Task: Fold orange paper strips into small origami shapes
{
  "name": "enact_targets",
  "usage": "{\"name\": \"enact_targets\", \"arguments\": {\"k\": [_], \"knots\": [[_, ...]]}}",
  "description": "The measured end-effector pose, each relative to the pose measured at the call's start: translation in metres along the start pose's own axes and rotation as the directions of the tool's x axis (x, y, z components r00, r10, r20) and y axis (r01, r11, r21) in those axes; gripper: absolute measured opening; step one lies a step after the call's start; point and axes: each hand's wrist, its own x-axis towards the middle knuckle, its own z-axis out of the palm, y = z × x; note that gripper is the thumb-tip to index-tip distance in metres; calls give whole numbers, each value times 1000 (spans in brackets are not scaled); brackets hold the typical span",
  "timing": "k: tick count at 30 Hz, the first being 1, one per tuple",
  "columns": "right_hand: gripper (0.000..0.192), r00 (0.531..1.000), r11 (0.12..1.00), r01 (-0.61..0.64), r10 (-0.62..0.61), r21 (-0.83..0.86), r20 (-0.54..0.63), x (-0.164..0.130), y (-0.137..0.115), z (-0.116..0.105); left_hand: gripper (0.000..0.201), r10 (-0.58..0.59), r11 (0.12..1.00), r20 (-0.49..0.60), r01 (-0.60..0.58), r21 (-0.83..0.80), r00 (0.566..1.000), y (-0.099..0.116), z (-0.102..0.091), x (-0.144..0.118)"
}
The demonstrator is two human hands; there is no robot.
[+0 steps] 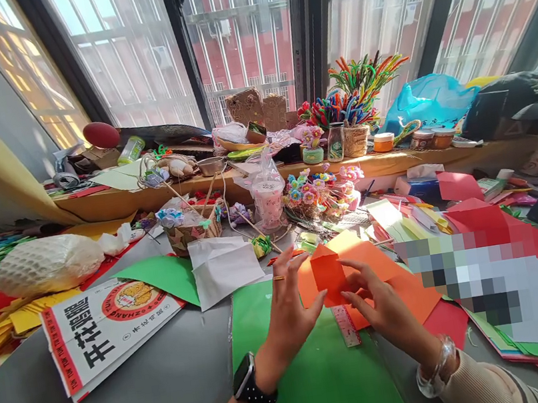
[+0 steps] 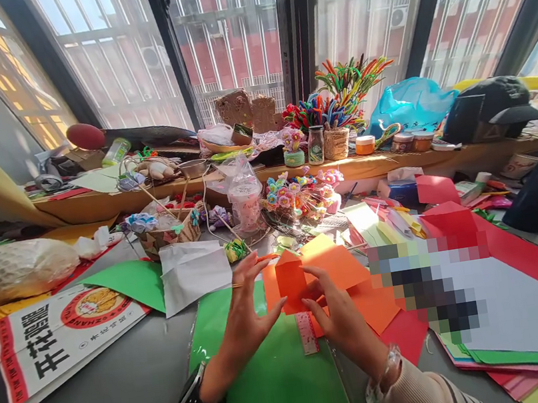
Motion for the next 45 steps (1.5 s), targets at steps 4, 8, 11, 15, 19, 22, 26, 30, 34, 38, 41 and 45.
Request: {"name": "enact_targets", "arguments": {"k": [4,8,11,15,19,22,26,30,34,38,41,45], "knots": [[44,992,986,108,-99,-130,74,-3,-1,3,43,258,921,224,-309,236,940,7,-11,5],[42,990,977,136,-129,-164,55,-4,-3,2,31,254,903,290,-334,272,923,6,-11,6],[39,994,979,107,-108,-173,2,-4,-4,0,20,158,945,283,-228,236,946,4,-7,4],[40,996,997,20,-27,-76,-89,-2,-5,-3,15,-145,984,181,160,-73,973,4,-2,2],[24,991,994,-87,93,62,-93,0,-6,-5,21,-380,756,283,471,-453,881,1,4,1],[19,990,991,-102,110,91,-83,0,-8,-6,24,-382,662,369,530,-530,847,-1,8,1],[21,989,981,-137,143,136,-38,-1,-12,-5,24,-374,644,393,540,-542,840,2,9,0],[23,987,973,-156,159,170,-7,-2,-12,-3,24,-390,641,411,563,-521,824,6,9,0],[20,989,980,-136,143,145,-38,-4,-8,0,24,-403,597,452,603,-529,796,6,10,0],[20,993,992,-114,117,62,-35,-4,-8,1,23,-414,598,427,594,-539,804,4,11,0],[19,994,996,-94,93,-8,-52,-4,-10,2,23,-414,604,427,594,-532,804,3,11,0],[15,993,993,0,-14,-120,-117,-7,-10,2,24,-429,609,431,607,-511,794,5,10,0]]}}
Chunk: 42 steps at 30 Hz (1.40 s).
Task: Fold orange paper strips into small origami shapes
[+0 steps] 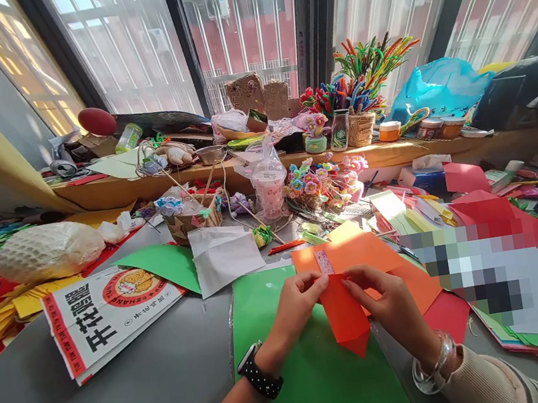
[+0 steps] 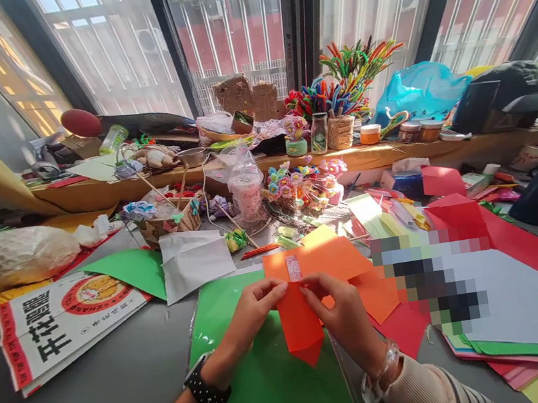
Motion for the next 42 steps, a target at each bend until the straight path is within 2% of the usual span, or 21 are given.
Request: {"name": "enact_targets", "arguments": {"k": [3,6,9,16,25,37,42], "knots": [[15,981,974,184,-190,-128,-31,-2,3,1,23,-3,1000,1,3,-11,1000,1,0,0],[20,922,895,375,-387,-243,-4,-3,8,2,23,3,1000,-3,-4,-12,1000,1,0,0],[23,879,837,459,-478,-298,11,-4,11,3,24,17,1000,0,-17,-5,1000,1,0,0],[26,849,797,512,-525,-321,50,-4,10,2,26,47,999,12,-47,5,999,2,2,-1],[25,849,804,508,-528,-309,22,-6,12,3,27,16,1000,-11,-16,-1,1000,0,1,0],[30,808,759,566,-587,-322,38,-6,12,2,30,-21,999,-45,19,-38,999,1,1,0],[32,797,722,584,-597,-372,93,-7,12,1,30,-18,1000,-66,18,-3,998,0,1,0]]}}
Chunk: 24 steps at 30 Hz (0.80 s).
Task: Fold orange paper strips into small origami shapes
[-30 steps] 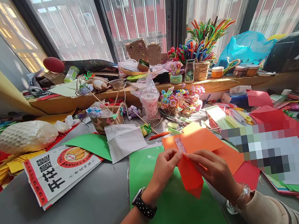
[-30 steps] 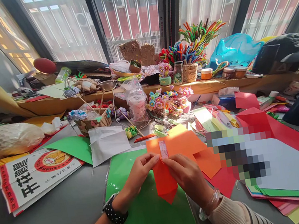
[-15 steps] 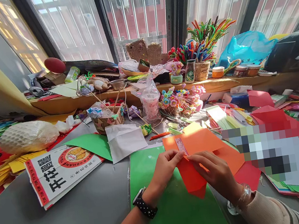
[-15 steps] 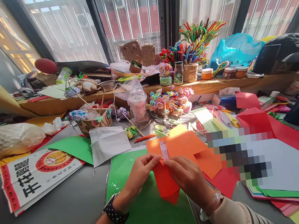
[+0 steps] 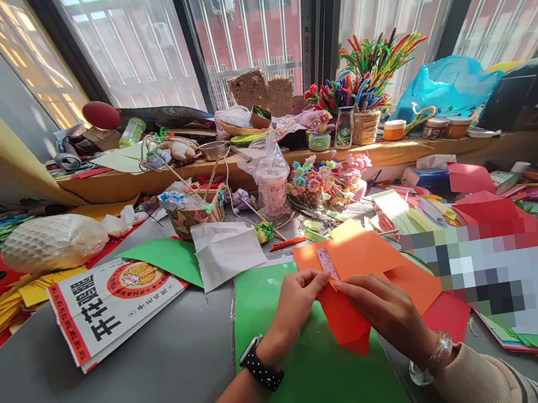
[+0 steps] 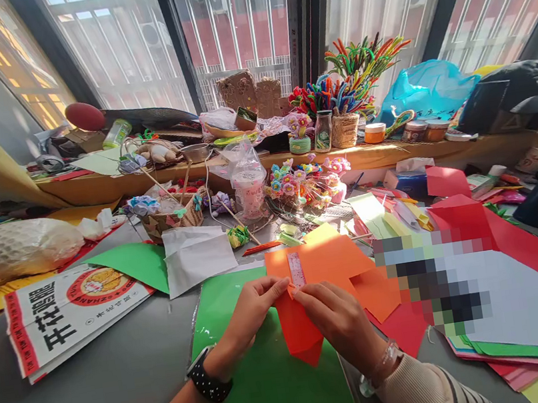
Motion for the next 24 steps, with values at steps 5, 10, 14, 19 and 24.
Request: {"name": "enact_targets", "arguments": {"k": [5,10,14,19,24], "knots": [[37,997,996,39,-35,-75,65,-5,3,0,30,3,1000,-11,-3,19,1000,0,0,0],[40,993,989,87,-77,-120,90,-5,3,-2,31,5,1000,-10,-5,30,1000,-2,-1,0],[37,991,986,97,-83,-133,105,-4,4,-2,32,36,997,-24,-34,66,999,-3,-1,0],[26,997,998,-9,14,-60,72,1,2,0,34,105,980,-52,-95,177,993,-5,-1,-1],[14,949,944,-315,311,100,56,9,-3,0,34,165,952,-34,-150,267,986,-5,0,-2]]}}
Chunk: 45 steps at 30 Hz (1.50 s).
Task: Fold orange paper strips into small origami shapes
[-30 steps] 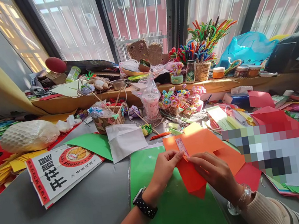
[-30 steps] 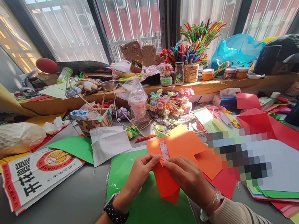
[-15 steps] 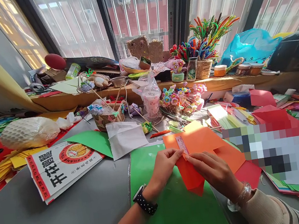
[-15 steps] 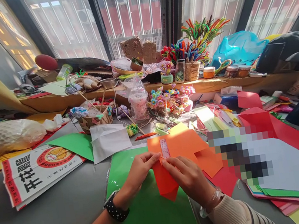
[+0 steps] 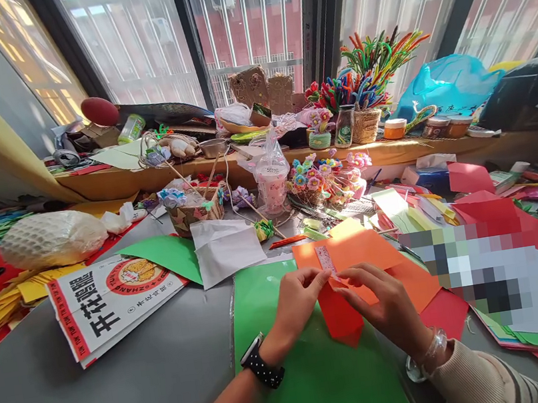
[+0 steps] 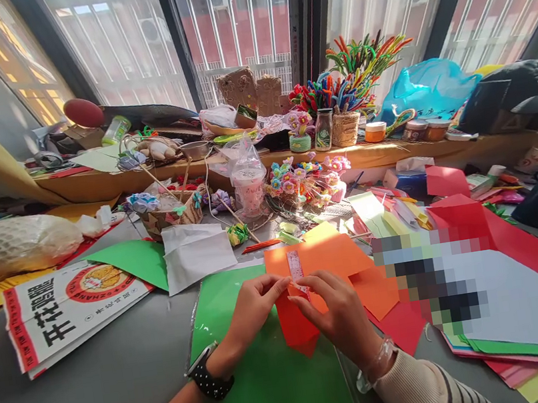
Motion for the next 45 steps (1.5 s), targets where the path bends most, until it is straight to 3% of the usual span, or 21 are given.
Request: {"name": "enact_targets", "arguments": {"k": [3,6,13,21,27,45], "knots": [[15,985,986,-159,154,58,75,2,-2,0,32,25,1000,31,-25,6,999,2,1,-1],[15,971,975,-212,202,70,124,2,-3,1,31,36,999,42,-37,12,998,3,1,-1],[13,982,985,-171,168,37,82,0,-5,-1,32,55,998,81,-56,12,995,3,1,-2],[14,997,993,-70,71,-92,14,-1,-9,-1,29,63,997,54,-65,35,997,7,2,-3],[14,998,992,-43,47,-115,29,-2,-9,1,29,69,997,50,-71,39,996,6,1,-4],[17,961,947,-265,244,180,130,2,-10,-2,30,77,996,73,-80,38,994,5,-1,-2]]}}
